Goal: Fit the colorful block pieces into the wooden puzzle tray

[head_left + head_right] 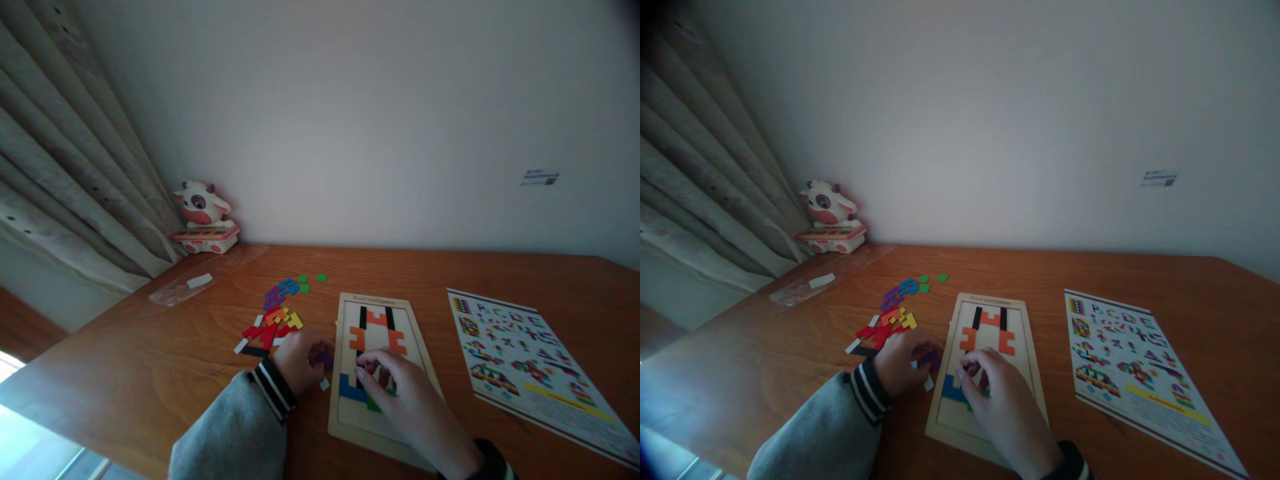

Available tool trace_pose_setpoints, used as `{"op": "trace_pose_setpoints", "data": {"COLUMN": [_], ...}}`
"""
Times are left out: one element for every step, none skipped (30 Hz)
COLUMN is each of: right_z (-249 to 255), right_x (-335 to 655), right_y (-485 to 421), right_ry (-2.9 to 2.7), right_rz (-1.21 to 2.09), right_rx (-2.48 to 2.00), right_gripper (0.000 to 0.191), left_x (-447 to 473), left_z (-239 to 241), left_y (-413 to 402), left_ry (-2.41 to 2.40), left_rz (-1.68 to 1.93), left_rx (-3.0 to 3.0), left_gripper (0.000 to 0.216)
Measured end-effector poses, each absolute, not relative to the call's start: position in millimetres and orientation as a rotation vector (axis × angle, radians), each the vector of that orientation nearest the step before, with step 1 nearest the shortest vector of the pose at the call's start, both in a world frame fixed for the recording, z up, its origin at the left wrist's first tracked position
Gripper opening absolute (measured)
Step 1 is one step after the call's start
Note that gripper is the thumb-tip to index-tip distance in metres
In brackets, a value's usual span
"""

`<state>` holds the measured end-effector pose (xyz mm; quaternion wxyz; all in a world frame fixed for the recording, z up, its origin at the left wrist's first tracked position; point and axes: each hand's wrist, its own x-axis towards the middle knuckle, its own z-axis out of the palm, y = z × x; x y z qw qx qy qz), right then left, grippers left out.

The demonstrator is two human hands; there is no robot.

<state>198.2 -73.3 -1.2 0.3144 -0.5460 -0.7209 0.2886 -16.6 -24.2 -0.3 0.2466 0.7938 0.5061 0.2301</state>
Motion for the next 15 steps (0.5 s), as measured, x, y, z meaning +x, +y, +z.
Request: {"op": "trace_pose_setpoints", "data": {"right_z": [-0.8,-0.2,0.5,1.4,2.4,3.4,4.4,5.4,6.4,7.3,8.3,9.3,10.2,11.0,11.4], "right_x": [196.6,195.0,193.4,192.0,190.7,189.6,188.8,188.1,187.5,187.0,186.6,186.2,185.7,185.3,185.0], "right_y": [-73.1,-72.9,-72.6,-72.3,-72.1,-71.8,-71.5,-71.3,-71.3,-71.5,-71.9,-72.5,-73.4,-74.4,-75.3], "right_ry": [-1.9,-1.899,-1.898,-1.899,-1.901,-1.905,-1.911,-1.916,-1.918,-1.914,-1.905,-1.892,-1.879,-1.87,-1.863], "right_rz": [0.769,0.779,0.792,0.808,0.823,0.833,0.839,0.84,0.843,0.853,0.875,0.908,0.949,0.99,1.026], "right_rx": [-1.437,-1.433,-1.428,-1.421,-1.411,-1.401,-1.392,-1.385,-1.379,-1.371,-1.356,-1.336,-1.315,-1.297,-1.284], "right_gripper": [0.02,0.019,0.019,0.019,0.019,0.019,0.02,0.019,0.019,0.019,0.019,0.019,0.018,0.018,0.018], "left_x": [-16.4,-16.6,-17.1,-17.9,-19.0,-20.1,-21.1,-21.7,-21.8,-21.2,-19.9,-17.9,-15.5,-12.7,-9.6], "left_z": [0.7,1.7,2.7,3.6,4.4,5.0,5.4,5.5,5.5,5.1,4.4,3.4,2.1,0.5,-1.2], "left_y": [-24.3,-24.5,-24.9,-25.6,-26.7,-28.2,-30.1,-32.4,-35.1,-38.1,-41.5,-45.0,-48.7,-52.3,-55.7], "left_ry": [1.387,1.389,1.389,1.387,1.382,1.375,1.363,1.349,1.336,1.326,1.316,1.301,1.275,1.239,1.195], "left_rz": [0.628,0.63,0.631,0.632,0.627,0.626,0.632,0.647,0.674,0.711,0.755,0.8,0.837,0.869,0.896], "left_rx": [2.184,2.201,2.212,2.213,2.203,2.186,2.162,2.133,2.096,2.045,1.975,1.887,1.789,1.694,1.616], "left_gripper": [0.039,0.038,0.038,0.038,0.039,0.038,0.037,0.035,0.033,0.03,0.026,0.023,0.022,0.022,0.024]}}
